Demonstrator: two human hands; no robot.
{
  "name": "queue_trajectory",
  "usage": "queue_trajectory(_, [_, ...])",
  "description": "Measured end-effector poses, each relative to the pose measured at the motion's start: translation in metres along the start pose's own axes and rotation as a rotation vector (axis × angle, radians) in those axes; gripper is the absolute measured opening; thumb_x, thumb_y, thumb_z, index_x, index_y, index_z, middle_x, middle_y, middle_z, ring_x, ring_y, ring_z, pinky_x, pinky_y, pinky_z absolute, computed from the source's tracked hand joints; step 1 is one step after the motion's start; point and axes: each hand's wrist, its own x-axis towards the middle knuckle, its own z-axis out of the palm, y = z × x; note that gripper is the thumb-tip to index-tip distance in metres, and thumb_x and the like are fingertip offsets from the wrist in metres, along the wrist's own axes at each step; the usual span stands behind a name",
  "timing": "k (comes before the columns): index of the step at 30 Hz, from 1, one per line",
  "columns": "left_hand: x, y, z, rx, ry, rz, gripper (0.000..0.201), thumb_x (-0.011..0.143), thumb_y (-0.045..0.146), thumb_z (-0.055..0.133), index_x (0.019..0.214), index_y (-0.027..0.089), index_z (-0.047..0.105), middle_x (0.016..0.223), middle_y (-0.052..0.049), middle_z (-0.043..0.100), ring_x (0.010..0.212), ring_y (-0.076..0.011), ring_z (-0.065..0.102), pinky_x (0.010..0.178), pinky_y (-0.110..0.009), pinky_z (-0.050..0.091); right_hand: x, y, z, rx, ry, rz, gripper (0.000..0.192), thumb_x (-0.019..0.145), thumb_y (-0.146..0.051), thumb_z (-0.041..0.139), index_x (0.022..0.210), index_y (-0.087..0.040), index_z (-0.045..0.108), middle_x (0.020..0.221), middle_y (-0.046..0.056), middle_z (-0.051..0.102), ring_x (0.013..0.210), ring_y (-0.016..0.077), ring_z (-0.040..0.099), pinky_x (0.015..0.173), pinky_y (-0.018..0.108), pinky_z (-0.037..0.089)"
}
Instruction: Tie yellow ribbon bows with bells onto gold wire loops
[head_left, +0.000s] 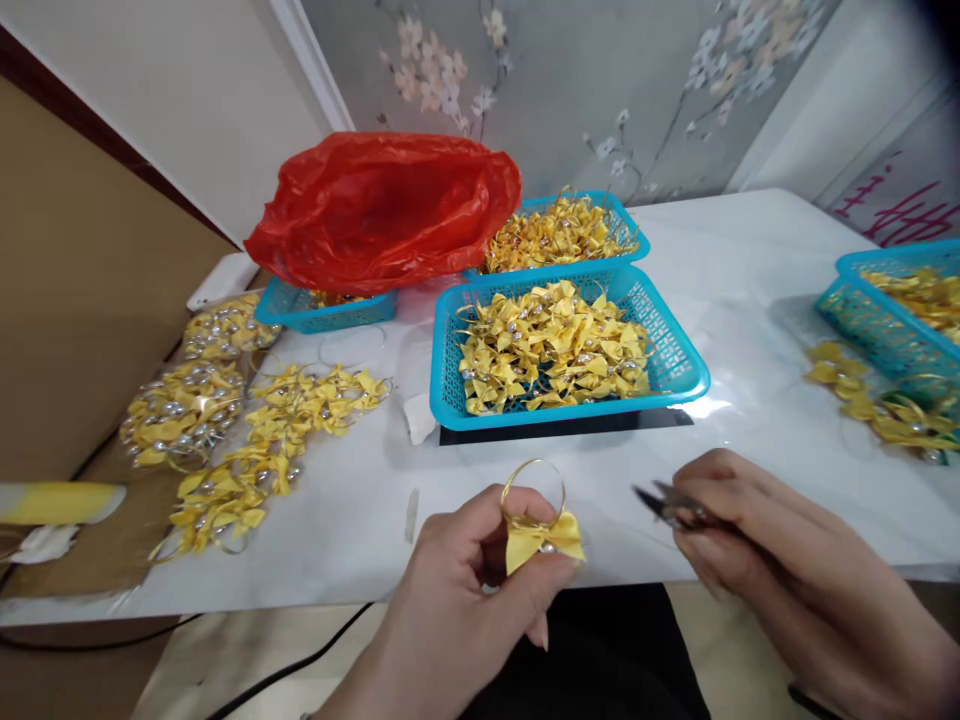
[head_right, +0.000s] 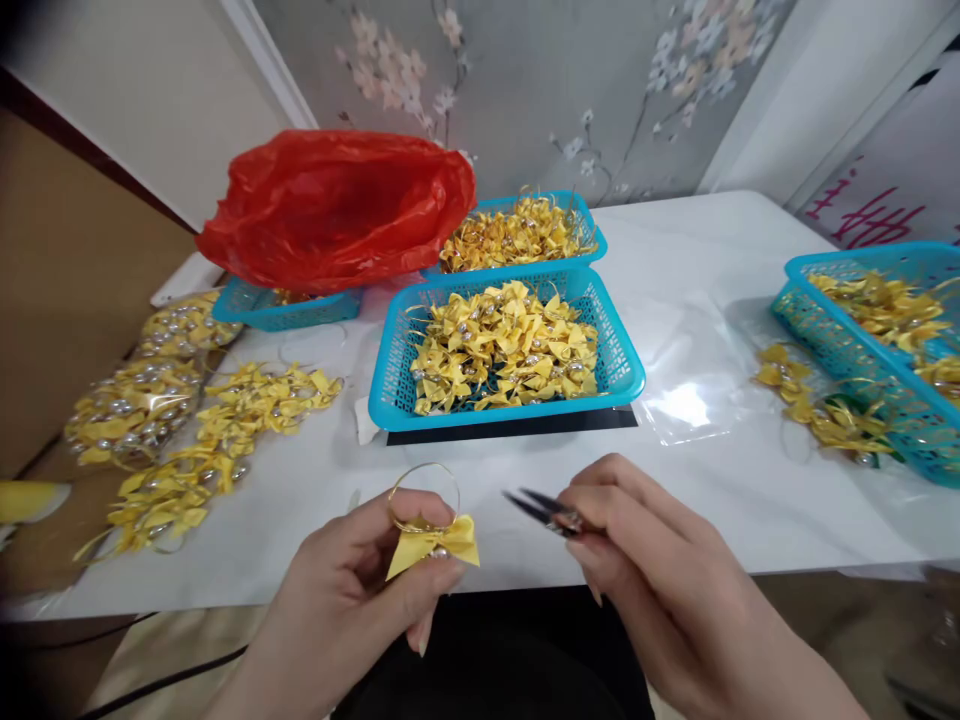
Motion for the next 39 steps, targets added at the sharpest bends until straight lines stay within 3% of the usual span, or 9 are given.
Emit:
queue_trajectory(5, [0.0,-0.006,-0.005,-0.079,-0.04,-0.043,0.015,0.081,0.03,0.072,0.092,0.024,0.064,0.049,0.009,0.056,0.039,-0.0077,0.052,0.047,-0.017,0.043,0.011,-0.014,0.001,-0.008,-0.09,-0.078,0.024,0.102,-0.016,0.04,0.118,-0.021,0.056,0.102,0.007,0.056,0.09,0.0162,0.061,0.074,0.023,0.053])
queue_trajectory(8, [-0.001,-0.007,-0.007,-0.141,-0.07,-0.06,0.015,0.08,0.03,0.072,0.091,0.023,0.063,0.049,0.01,0.056,0.039,-0.0068,0.051,0.047,-0.016,0.042,0.015,-0.009,0.008,-0.057,-0.103,-0.109,0.024,0.104,-0.02,0.039,0.12,-0.019,0.056,0.103,0.008,0.059,0.09,0.017,0.061,0.075,0.026,0.054])
queue_trajectory(12, [-0.001,-0.006,-0.009,-0.18,-0.109,-0.101,0.018,0.079,0.031,0.073,0.09,0.022,0.063,0.052,0.009,0.058,0.039,-0.0067,0.051,0.046,-0.017,0.041,0.019,0.001,0.015,-0.315,0.006,-0.308,0.019,0.1,-0.018,0.05,0.117,-0.012,0.058,0.103,0.012,0.063,0.087,0.0219,0.06,0.073,0.036,0.051])
queue_trajectory(15, [0.0,-0.005,-0.01,-0.154,-0.122,-0.113,0.017,0.08,0.032,0.073,0.089,0.022,0.062,0.05,0.009,0.057,0.039,-0.0075,0.05,0.048,-0.018,0.04,0.023,0.004,0.015,-0.407,0.02,-0.39,0.019,0.097,-0.015,0.056,0.116,-0.012,0.06,0.097,0.01,0.065,0.079,0.0201,0.059,0.066,0.035,0.046])
queue_trajectory(24, [0.0,-0.005,-0.007,-0.112,-0.134,-0.121,0.015,0.081,0.03,0.07,0.091,0.022,0.061,0.045,0.01,0.054,0.04,-0.0074,0.048,0.05,-0.018,0.038,0.025,-0.004,0.017,-0.426,-0.053,-0.389,0.018,0.101,-0.019,0.053,0.116,-0.012,0.06,0.095,0.008,0.065,0.079,0.0189,0.057,0.067,0.035,0.042])
queue_trajectory(39, [-0.002,-0.006,-0.008,-0.133,-0.154,-0.126,0.017,0.081,0.033,0.069,0.09,0.021,0.06,0.048,0.009,0.053,0.04,-0.0077,0.047,0.047,-0.018,0.037,0.027,-0.003,0.022,-0.363,-0.044,-0.431,0.016,0.1,-0.014,0.051,0.115,-0.012,0.058,0.093,0.009,0.064,0.077,0.0182,0.055,0.065,0.034,0.039])
